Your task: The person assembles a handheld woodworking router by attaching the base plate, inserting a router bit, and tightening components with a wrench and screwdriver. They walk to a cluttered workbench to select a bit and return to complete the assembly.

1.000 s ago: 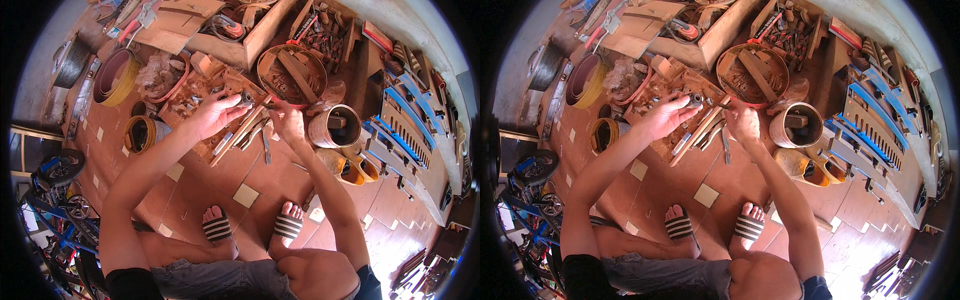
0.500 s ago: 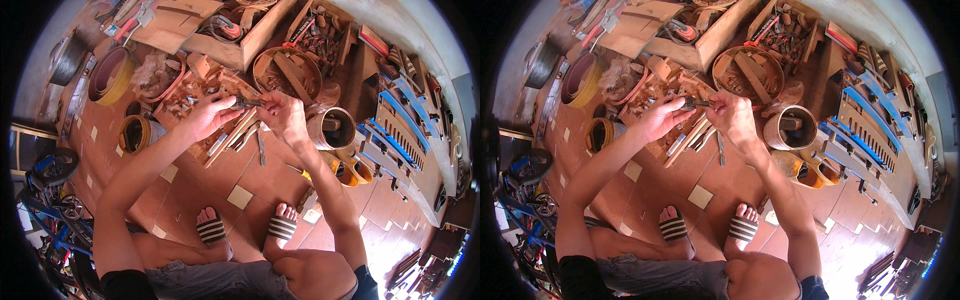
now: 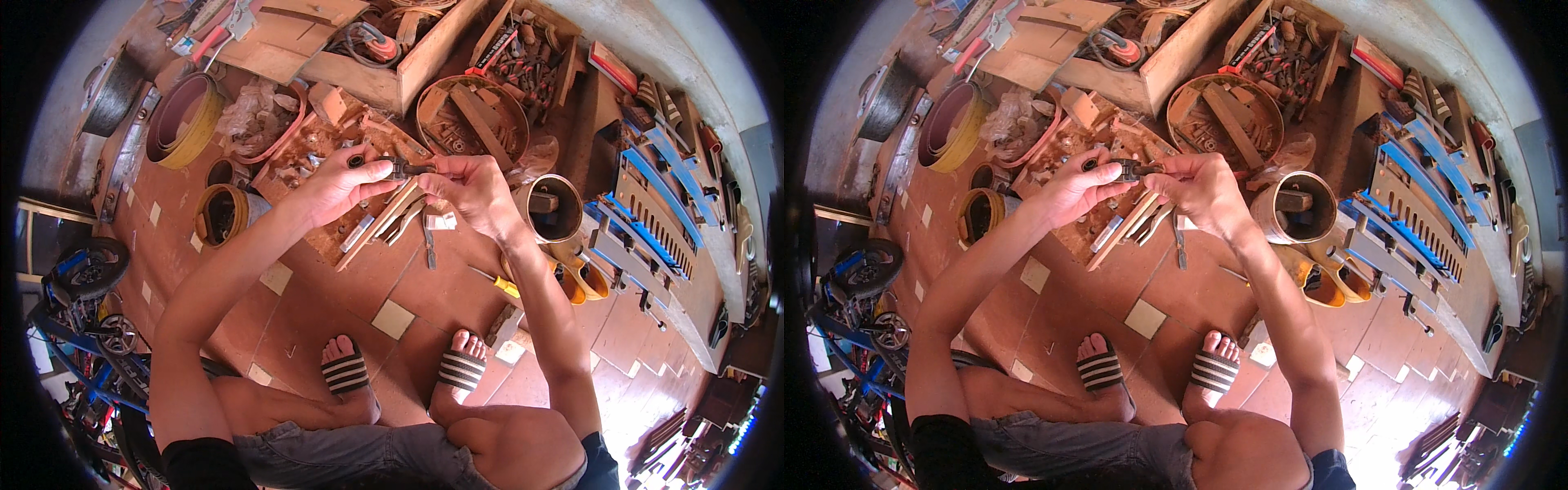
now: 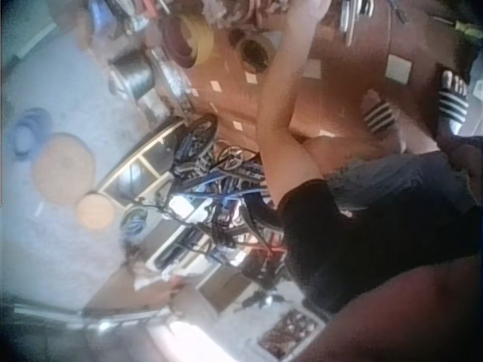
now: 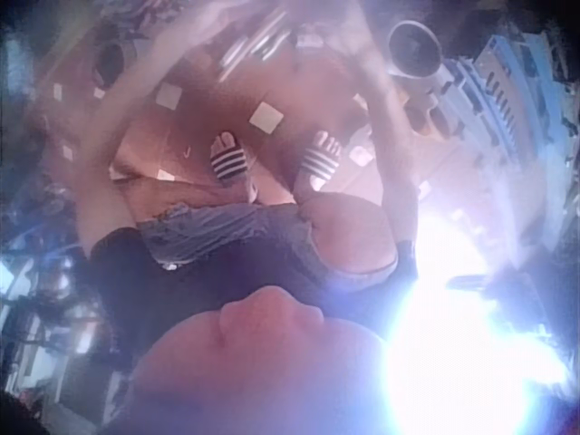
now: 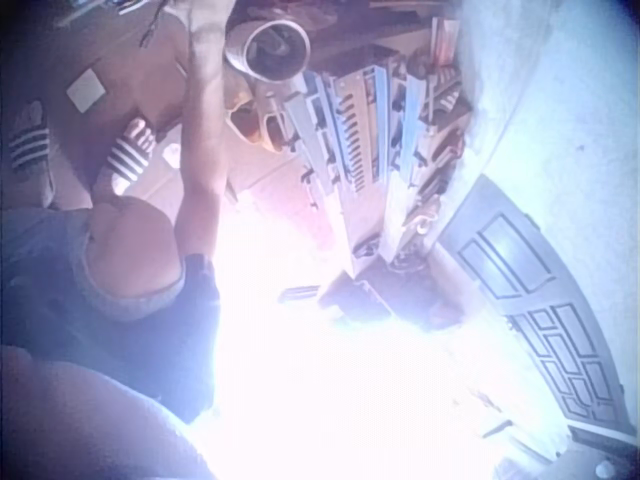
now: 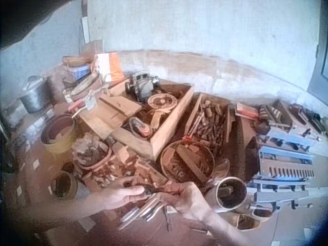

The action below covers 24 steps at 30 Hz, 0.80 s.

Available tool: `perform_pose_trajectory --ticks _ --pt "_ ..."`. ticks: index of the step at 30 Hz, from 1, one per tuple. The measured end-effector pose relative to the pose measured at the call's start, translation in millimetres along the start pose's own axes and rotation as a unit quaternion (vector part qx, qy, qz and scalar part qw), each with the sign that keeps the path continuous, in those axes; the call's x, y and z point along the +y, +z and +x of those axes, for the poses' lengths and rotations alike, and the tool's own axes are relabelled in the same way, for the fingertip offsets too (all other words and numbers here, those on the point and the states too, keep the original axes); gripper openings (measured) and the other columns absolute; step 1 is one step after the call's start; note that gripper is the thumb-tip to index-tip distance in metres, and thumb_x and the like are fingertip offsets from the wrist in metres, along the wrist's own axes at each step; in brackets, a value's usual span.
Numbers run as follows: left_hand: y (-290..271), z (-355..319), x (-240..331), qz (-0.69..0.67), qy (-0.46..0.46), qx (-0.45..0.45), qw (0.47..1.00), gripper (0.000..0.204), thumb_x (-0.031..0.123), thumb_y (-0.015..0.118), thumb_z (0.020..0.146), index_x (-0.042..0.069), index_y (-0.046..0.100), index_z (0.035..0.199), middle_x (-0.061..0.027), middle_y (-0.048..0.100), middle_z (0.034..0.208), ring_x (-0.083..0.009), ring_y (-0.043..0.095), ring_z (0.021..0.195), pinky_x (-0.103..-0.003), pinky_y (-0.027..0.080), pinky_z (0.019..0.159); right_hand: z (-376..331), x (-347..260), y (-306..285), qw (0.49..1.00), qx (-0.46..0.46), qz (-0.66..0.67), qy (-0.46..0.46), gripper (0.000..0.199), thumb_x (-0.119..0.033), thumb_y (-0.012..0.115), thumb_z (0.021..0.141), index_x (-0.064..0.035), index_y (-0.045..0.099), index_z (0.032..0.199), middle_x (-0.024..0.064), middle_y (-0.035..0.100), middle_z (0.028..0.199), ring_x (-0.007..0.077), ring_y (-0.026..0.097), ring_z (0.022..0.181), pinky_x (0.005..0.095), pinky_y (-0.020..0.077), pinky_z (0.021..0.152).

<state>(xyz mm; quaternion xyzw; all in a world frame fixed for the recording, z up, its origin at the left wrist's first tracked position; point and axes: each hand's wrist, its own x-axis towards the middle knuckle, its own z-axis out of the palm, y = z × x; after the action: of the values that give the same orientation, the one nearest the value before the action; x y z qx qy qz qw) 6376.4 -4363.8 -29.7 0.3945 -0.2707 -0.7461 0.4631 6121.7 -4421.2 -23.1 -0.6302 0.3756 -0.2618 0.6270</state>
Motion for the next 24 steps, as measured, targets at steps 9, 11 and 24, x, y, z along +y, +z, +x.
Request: perform_pose_trajectory --ticks 9,11,24 --pt "-5 0 -9 -0.028 -0.036 -0.019 0.999 0.013 0.009 0.063 0.105 0.003 0.057 0.114 -0.0110 0.067 0.121 -0.0308 0.067 0.122 -0.038 0.057 0.110 -13 -9 14 0.961 0.071 -0.193 -0.185 0.022 -0.013 0.080 0.089 0.0000 0.076 0.106 0.0218 0.073 0.092 0.0352 0.072 0.082 0.0399 0.0553 0.073" --pt "-7 0 -13 -0.034 -0.076 0.001 0.997 0.024 0.010 0.062 0.106 0.000 0.058 0.126 -0.0138 0.067 0.128 -0.0314 0.067 0.122 -0.039 0.058 0.109 -11 -6 15 0.948 0.070 -0.215 -0.224 0.023 -0.014 0.080 0.089 -0.0016 0.076 0.108 0.0235 0.074 0.099 0.0391 0.073 0.089 0.0423 0.0563 0.076" --pt "7 -24 20 0.109 -0.057 -0.011 0.992 0.025 0.012 0.074 0.099 0.010 0.050 0.091 -0.0072 0.067 0.107 -0.0255 0.072 0.112 -0.034 0.061 0.100 -26 -50 5 0.946 -0.029 -0.266 -0.182 0.022 -0.018 0.074 0.095 0.0032 0.071 0.091 0.0220 0.069 0.082 0.0410 0.068 0.076 0.0474 0.0532 0.069"
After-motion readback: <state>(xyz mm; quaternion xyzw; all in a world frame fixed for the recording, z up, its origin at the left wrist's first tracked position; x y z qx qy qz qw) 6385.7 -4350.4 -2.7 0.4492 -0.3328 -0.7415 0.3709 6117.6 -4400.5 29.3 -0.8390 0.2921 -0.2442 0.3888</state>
